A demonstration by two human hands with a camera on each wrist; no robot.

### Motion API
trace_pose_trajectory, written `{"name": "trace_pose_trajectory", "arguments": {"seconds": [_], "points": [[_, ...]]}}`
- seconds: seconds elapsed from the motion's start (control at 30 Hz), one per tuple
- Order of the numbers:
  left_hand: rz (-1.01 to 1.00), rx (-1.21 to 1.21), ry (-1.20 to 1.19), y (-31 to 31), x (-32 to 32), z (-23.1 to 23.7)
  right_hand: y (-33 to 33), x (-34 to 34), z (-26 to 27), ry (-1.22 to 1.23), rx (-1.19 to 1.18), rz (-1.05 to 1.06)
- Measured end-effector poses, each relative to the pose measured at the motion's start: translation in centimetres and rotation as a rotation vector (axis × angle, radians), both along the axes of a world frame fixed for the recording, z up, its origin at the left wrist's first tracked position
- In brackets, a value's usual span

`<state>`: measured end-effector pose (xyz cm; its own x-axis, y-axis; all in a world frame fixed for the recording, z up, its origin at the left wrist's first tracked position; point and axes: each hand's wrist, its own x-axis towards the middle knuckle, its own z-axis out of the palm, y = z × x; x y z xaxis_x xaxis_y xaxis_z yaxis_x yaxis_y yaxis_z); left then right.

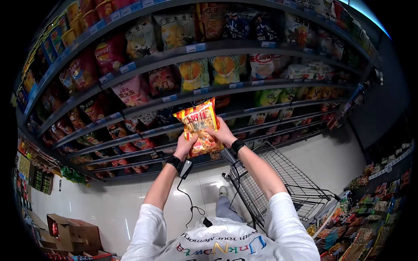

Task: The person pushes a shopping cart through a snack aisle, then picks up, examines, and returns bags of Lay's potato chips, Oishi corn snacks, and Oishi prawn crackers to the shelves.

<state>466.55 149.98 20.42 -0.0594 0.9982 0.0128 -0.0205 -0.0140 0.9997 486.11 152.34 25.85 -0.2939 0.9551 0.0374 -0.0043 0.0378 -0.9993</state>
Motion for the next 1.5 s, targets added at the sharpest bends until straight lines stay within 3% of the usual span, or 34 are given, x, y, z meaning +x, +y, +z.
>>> {"name": "trace_pose_trajectory", "arguments": {"seconds": [0.03,0.13,0.2,0.27,0.3,0.33,0.47,0.57,0.63,0.7,0.73,0.77,0.83,0.87,0.9,0.97,1.03,1.17,1.23,1.3,1.33,1.5], "points": [[-0.006,0.123,0.12,3.3,-0.2,1.5,2.0,0.4,2.7,-0.077,0.134,0.002],[0.1,0.227,0.431,7.5,0.9,13.7,6.7,2.1,11.4,-0.129,0.348,0.014],[0.132,0.433,0.455,12.2,0.9,17.8,10.2,3.1,16.3,-0.131,0.539,-0.04],[0.109,0.327,0.564,13.5,1.7,24.7,13.2,4.2,21.2,-0.131,0.716,-0.084],[0.025,0.658,0.194,14.0,2.9,26.8,13.4,4.4,24.0,-0.105,0.777,-0.131],[-0.135,0.801,0.005,15.1,3.5,28.8,13.7,4.7,26.2,-0.027,0.815,-0.088],[0.048,0.963,0.257,19.2,4.4,34.4,17.5,5.7,30.9,0.021,0.975,-0.133],[0.148,0.987,0.407,21.9,5.0,35.1,21.3,6.0,30.2,-0.021,0.908,-0.16],[0.179,0.875,0.443,23.2,5.4,34.5,23.5,6.3,28.9,0.109,0.873,-0.082],[0.248,0.649,0.588,24.9,5.2,33.6,25.7,7.3,28.1,-0.117,0.854,-0.199],[0.277,0.686,0.633,25.5,5.5,33.6,27.1,7.6,27.4,-0.11,0.856,-0.193],[0.247,0.428,0.796,25.9,5.5,33.7,28.5,7.8,26.8,-0.098,0.881,-0.214],[0.085,0.248,0.965,28.2,5.2,32.9,29.6,7.5,26.5,-0.086,0.903,-0.229],[0.211,0.508,0.769,29.1,5.2,31.1,29.7,7.3,26.5,-0.067,0.924,-0.254],[0.211,0.506,0.769,29.2,5.7,31.1,29.8,7.2,26.4,-0.049,0.944,-0.282],[0.394,0.584,0.766,29.6,6.6,31.3,31.4,7.0,26.0,-0.185,0.958,-0.348],[0.363,0.445,0.869,30.2,6.8,31.3,29.8,6.0,26.7,-0.335,0.808,-0.49],[0.405,0.571,0.806,29.7,6.8,30.8,30.3,5.7,26.2,-0.431,0.862,-0.555],[0.366,0.624,0.787,29.2,6.6,30.6,30.2,5.8,25.7,-0.372,0.93,-0.567],[0.388,0.918,0.848,28.4,6.5,30.2,29.8,6.1,25.3,-0.271,1.215,-0.604],[0.348,0.594,0.94,27.7,6.3,29.8,29.3,6.8,25.0,-0.651,0.699,-0.471],[0.339,0.427,0.985,22.8,8.0,29.3,25.5,5.8,21.6,-0.53,0.81,-0.674]]}}
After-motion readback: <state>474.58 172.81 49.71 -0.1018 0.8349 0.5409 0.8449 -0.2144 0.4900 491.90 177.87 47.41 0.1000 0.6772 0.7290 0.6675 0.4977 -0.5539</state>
